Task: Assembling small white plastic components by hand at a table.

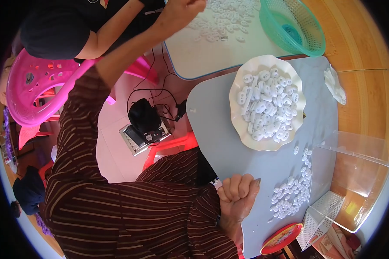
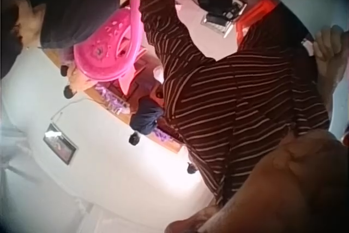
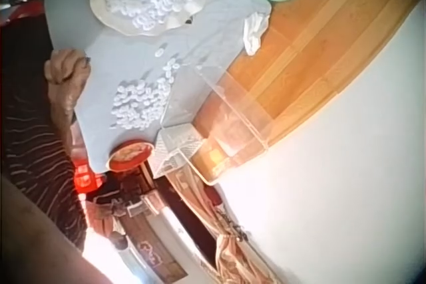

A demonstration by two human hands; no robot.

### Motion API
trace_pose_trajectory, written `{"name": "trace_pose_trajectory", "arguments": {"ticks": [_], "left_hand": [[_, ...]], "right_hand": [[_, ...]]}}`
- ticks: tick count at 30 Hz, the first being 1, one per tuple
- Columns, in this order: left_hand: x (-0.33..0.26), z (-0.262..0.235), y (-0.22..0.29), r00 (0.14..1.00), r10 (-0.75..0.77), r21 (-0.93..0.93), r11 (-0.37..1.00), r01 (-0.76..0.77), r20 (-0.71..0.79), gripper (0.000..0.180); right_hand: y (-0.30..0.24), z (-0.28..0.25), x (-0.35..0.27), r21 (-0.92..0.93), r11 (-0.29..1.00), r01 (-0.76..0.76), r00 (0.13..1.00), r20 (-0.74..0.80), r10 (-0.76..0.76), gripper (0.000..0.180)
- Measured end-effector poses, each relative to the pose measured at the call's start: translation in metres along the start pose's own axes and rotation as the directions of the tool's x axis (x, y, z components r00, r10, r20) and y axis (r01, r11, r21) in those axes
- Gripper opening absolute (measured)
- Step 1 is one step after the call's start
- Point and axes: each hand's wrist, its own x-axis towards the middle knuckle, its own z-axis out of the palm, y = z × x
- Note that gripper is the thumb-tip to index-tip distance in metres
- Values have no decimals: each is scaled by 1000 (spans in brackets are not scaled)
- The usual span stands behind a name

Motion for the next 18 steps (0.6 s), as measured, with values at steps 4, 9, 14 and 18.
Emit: {"name": "trace_pose_trajectory", "arguments": {"ticks": [4, 9, 14, 18], "left_hand": [[-76, 8, 73, 930, 277, -119, 959, -256, 241, 7], [-156, 36, 123, 609, 686, -397, 727, -560, 397, 17], [-172, 39, 139, 573, 697, -354, 715, -603, 431, 23], [-162, 29, 139, 471, 740, -437, 668, -603, 481, 21]], "right_hand": [[-2, 11, -1, -144, 988, -46, 998, -40, 41, 48], [3, 24, 5, -96, 979, -180, 974, -157, 163, 54], [10, 23, 6, -142, 976, -168, 947, -297, 119, 58], [11, 32, 12, -348, 933, -85, 930, -363, -50, 42]]}}
